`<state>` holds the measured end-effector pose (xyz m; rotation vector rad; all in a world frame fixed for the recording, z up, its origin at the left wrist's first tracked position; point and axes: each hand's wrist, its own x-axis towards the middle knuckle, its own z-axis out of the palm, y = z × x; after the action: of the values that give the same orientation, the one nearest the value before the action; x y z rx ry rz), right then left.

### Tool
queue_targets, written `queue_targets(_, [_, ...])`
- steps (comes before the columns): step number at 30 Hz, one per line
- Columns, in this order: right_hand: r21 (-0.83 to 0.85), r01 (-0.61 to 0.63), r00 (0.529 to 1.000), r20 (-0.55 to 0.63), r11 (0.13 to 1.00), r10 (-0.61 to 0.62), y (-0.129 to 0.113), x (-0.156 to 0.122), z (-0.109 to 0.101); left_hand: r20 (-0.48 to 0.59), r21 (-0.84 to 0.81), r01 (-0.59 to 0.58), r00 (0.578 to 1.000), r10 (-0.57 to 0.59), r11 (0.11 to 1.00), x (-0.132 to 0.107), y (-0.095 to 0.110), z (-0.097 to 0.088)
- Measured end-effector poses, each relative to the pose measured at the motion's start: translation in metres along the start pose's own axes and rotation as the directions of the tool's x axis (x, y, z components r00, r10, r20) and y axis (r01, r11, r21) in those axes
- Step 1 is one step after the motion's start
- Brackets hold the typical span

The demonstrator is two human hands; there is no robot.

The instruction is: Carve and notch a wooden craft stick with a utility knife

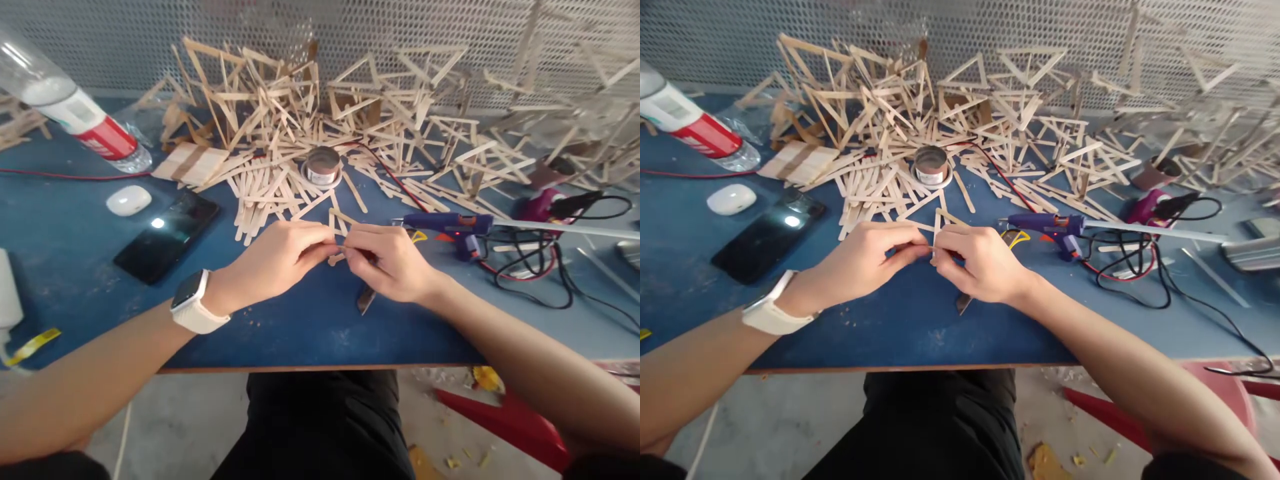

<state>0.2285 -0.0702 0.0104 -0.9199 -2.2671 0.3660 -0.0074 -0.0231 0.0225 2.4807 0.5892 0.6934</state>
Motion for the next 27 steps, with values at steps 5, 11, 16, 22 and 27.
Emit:
queue_targets(5, [0.083, 0.055, 0.99, 0.127, 0.995, -0.066, 0.011, -0.005, 0.001, 0.092, -0.12, 0.02, 0.996, -0.009, 0.993, 0.0, -0.001, 0.0])
queue_targets(11, [0.1, 0.047, 0.981, 0.185, 0.994, -0.065, 0.015, -0.007, 0.001, 0.154, -0.184, 0.088, 0.986, -0.06, 0.979, 0.0, -0.007, 0.009])
queue_targets(16, [0.081, 0.009, 0.977, 0.213, 0.997, -0.026, 0.01, -0.008, -0.005, 0.144, -0.213, 0.089, 0.988, -0.059, 0.973, -0.001, -0.005, 0.013])
queue_targets(22, [0.218, 0.016, 0.983, 0.176, 0.976, -0.056, 0.005, -0.01, -0.003, 0.178, -0.267, 0.092, 0.983, -0.045, 0.959, 0.001, -0.003, 0.012])
queue_targets(27, [0.289, -0.031, 0.992, 0.126, 0.957, -0.006, 0.0, -0.013, 0.003, 0.175, -0.289, 0.081, 0.984, -0.03, 0.954, 0.0, -0.004, 0.01])
